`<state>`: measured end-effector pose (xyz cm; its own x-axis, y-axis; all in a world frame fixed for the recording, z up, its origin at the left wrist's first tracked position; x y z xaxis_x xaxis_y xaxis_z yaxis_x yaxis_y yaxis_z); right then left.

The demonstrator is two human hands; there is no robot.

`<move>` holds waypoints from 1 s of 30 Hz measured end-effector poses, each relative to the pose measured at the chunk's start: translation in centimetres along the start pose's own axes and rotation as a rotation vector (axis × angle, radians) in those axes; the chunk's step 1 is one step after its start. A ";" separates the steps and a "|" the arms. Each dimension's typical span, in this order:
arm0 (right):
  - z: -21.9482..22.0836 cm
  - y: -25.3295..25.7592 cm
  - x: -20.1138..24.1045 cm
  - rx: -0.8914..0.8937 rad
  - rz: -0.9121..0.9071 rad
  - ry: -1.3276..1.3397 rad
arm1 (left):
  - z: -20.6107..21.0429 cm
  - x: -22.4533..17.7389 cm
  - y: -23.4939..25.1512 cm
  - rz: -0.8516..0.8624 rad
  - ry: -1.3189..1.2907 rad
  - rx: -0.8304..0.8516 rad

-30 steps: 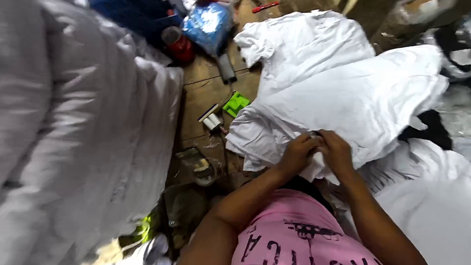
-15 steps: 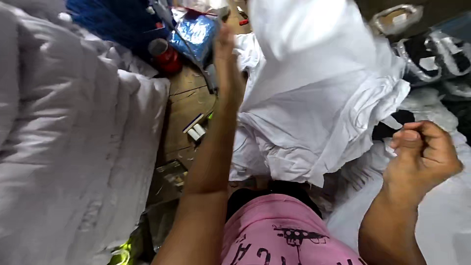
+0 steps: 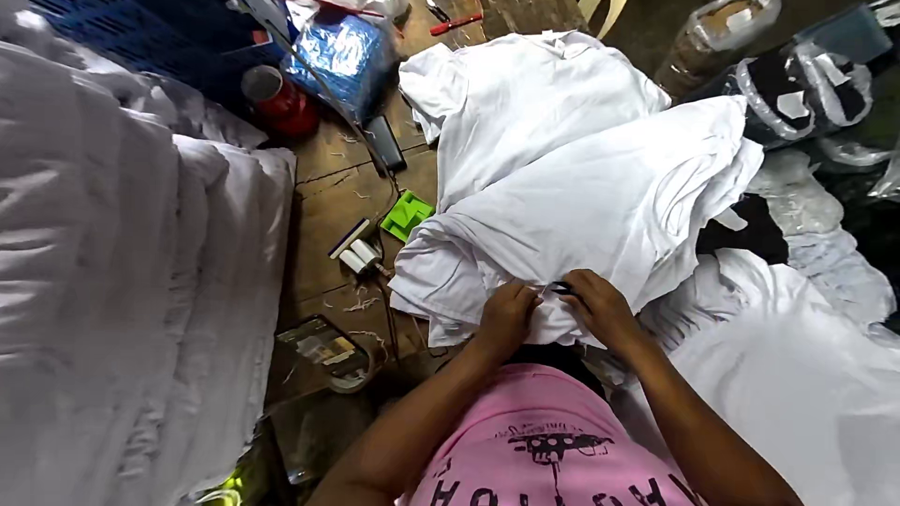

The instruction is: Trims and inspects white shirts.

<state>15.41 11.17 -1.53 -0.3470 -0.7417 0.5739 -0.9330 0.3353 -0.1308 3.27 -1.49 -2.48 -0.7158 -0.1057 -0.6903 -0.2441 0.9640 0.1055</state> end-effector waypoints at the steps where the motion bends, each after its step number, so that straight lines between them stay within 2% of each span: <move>1: 0.2 -0.2 0.4 0.001 -0.015 -0.042 | -0.4 -0.1 -0.4 -0.025 -0.037 0.000; 6: 1.3 0.6 1.3 -0.116 -0.016 -0.125 | -0.1 -1.1 -0.3 0.028 -0.149 -0.061; 8: 0.9 0.6 0.9 -0.170 0.044 -0.104 | -0.2 -0.9 -0.1 -0.101 -0.174 -0.040; 10: -0.8 0.1 0.9 -0.188 0.125 -0.022 | 0.0 0.3 0.2 -0.314 -0.221 0.145; 12: -3.2 -0.7 1.2 -0.261 0.164 0.062 | 0.0 -0.5 0.7 -0.407 -0.167 0.472; 14: -6.1 -2.0 1.5 -0.410 0.141 0.087 | -0.7 -3.4 1.6 -0.283 -0.057 0.753; 16: -8.8 -3.1 1.7 -0.560 0.107 0.095 | -2.3 -6.1 3.0 -0.054 -0.079 0.871; 17: -9.9 -3.8 1.7 -0.629 0.087 0.109 | -3.7 -6.8 4.2 0.063 -0.179 0.817; 18: -11.0 -4.4 1.6 -0.692 0.059 0.136 | -5.7 -6.6 5.9 0.142 -0.347 0.675; 19: -12.0 -5.1 1.7 -0.745 0.028 0.162 | -8.4 -5.4 8.0 0.153 -0.557 0.457; 21: -13.3 -6.1 2.0 -0.853 -0.010 0.190 | -16.1 -1.1 11.9 0.020 -0.860 -0.138; 22: -13.5 -6.4 2.1 -0.881 -0.002 0.188 | -19.8 1.5 13.3 -0.001 -0.912 -0.385; 23: -13.4 -6.5 2.0 -0.876 0.016 0.186 | -22.5 3.4 13.9 0.026 -0.907 -0.529; 24: -12.9 -6.2 1.6 -0.842 0.045 0.192 | -23.8 3.9 14.0 0.028 -0.849 -0.578; 26: -10.5 -5.0 0.6 -0.733 0.101 0.232 | -21.5 2.6 13.1 -0.043 -0.610 -0.484; 28: -7.6 -2.8 -0.7 -0.623 0.141 0.312 | -15.0 0.7 11.8 -0.101 -0.297 -0.197; 30: -5.3 -0.5 -1.7 -0.535 0.173 0.396 | -8.1 0.4 10.7 -0.077 -0.054 0.049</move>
<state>16.96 15.37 1.84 -0.3309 -0.4174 0.8463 -0.6565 0.7461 0.1113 -4.91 6.82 4.20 -0.6596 -0.1676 -0.7327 -0.2634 0.9645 0.0165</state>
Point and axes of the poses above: each hand's wrist, its own y-axis towards the middle knuckle, its own z-axis out of the palm, x = y × z, the point moved 5 cm from there along y, towards the middle knuckle, and after that the axes turned 12 degrees about x, right-handed, at the moved point
